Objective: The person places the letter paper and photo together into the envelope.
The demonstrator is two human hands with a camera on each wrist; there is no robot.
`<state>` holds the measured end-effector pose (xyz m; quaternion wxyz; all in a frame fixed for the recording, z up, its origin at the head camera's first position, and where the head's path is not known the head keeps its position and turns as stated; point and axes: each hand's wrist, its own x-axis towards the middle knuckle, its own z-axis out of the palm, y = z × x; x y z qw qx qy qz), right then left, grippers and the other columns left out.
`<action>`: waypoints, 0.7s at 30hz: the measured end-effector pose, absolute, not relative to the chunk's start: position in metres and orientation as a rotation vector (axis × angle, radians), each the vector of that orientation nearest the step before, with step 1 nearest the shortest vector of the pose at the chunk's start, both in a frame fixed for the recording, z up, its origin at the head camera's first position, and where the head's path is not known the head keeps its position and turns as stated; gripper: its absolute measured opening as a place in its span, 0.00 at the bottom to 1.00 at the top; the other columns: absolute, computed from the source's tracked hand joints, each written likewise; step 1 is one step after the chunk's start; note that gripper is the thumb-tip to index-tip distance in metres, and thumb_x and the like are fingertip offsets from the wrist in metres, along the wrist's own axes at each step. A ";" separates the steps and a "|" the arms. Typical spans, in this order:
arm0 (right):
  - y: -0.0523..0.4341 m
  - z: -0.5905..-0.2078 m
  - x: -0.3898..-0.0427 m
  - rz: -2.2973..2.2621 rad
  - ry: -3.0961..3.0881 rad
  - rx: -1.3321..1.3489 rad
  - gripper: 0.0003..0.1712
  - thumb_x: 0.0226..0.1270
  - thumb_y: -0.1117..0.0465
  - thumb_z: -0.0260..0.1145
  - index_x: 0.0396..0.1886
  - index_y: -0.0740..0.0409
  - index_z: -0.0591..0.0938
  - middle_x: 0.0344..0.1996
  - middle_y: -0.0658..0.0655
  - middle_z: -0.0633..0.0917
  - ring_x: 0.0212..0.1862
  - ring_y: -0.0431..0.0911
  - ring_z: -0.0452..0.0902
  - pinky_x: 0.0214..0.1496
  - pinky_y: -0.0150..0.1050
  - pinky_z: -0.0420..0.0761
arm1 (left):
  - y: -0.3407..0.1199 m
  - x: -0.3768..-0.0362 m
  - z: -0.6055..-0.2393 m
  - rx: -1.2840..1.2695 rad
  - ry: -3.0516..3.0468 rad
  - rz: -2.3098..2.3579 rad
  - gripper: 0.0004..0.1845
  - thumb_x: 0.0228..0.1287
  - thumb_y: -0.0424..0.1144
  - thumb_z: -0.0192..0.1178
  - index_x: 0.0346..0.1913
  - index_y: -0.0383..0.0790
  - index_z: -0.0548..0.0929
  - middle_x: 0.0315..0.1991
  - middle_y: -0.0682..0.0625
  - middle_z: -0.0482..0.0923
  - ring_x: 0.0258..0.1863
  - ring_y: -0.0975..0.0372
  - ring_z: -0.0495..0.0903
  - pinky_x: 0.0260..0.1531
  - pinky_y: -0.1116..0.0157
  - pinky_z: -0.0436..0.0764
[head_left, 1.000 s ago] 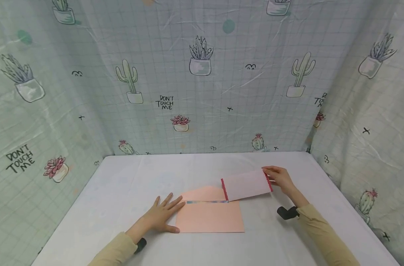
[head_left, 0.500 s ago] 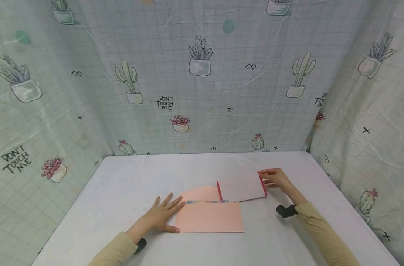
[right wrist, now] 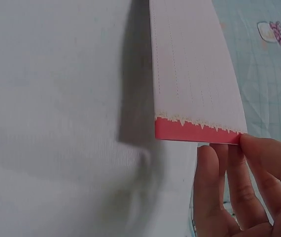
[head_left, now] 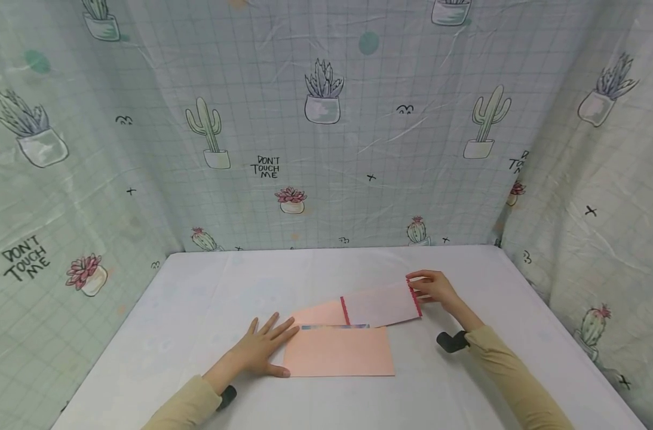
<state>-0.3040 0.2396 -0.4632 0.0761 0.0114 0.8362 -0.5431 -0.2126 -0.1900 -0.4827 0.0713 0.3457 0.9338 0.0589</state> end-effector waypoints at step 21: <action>0.194 -0.471 -0.303 -1.658 2.474 -0.019 0.16 0.58 0.62 0.62 0.45 0.64 0.78 0.32 0.57 0.83 0.29 0.42 0.80 0.30 0.41 0.82 | -0.190 -0.214 -0.487 0.992 2.818 0.128 0.48 0.45 0.67 0.56 0.67 0.46 0.56 0.70 0.44 0.47 0.68 0.42 0.45 0.57 0.33 0.48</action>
